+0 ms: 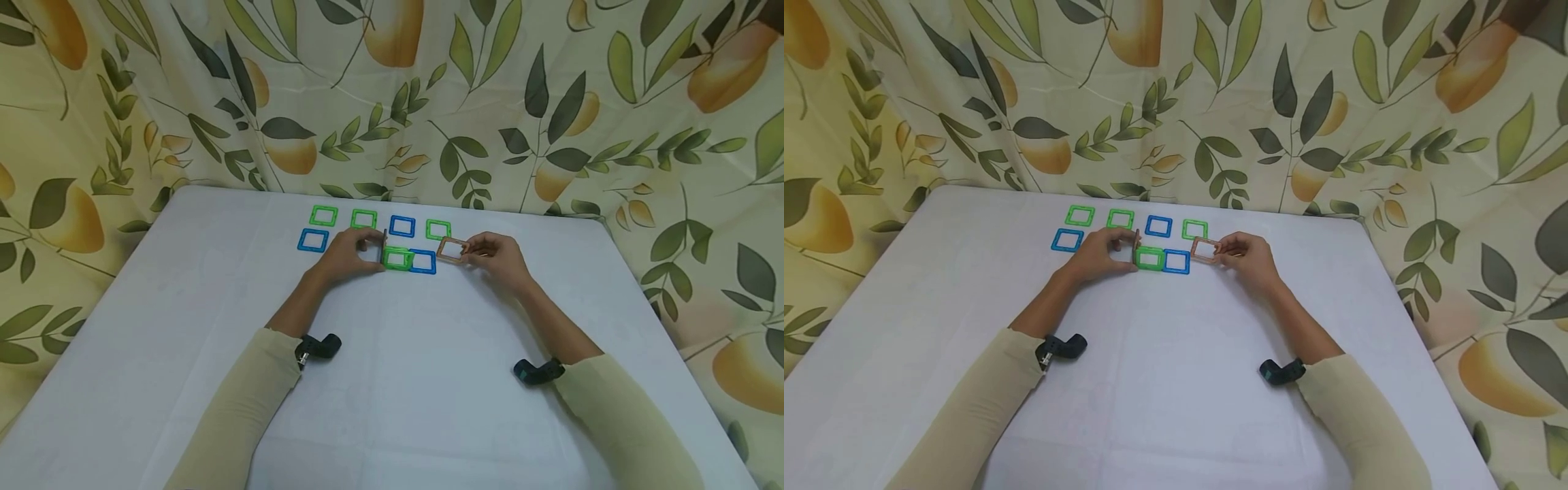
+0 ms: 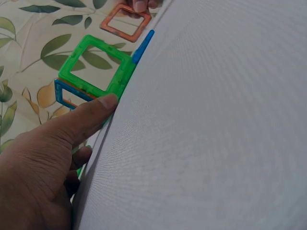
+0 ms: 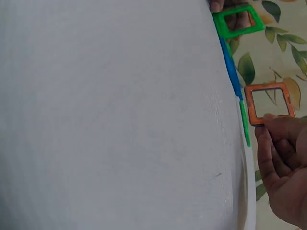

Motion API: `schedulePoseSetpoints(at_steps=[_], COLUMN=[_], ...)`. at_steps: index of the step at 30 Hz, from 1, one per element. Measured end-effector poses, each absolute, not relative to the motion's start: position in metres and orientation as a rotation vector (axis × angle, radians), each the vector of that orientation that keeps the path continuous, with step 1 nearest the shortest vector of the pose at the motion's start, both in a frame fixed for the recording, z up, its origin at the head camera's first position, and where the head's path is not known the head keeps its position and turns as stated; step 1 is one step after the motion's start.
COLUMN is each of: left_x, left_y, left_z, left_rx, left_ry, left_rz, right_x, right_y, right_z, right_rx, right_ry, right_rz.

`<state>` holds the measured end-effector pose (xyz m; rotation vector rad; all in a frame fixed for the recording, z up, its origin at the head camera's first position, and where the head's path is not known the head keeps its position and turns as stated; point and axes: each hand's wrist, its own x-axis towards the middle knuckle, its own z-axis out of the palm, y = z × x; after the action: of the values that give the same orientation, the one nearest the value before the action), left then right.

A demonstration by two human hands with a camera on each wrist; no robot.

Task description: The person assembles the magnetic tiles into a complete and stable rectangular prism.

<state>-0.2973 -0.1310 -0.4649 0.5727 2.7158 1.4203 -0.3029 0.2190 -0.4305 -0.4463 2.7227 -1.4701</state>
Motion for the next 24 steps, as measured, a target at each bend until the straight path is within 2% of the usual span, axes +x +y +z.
schedulePoseSetpoints(at_steps=[24], left_x=[-0.301], left_y=[-0.13], left_z=[-0.467], left_rx=[0.593], left_ry=[2.722], left_rz=[1.401], right_x=[-0.284], right_y=[0.19], right_z=[-0.419], right_rx=[-0.485], right_ry=[2.587], right_rz=[-1.476])
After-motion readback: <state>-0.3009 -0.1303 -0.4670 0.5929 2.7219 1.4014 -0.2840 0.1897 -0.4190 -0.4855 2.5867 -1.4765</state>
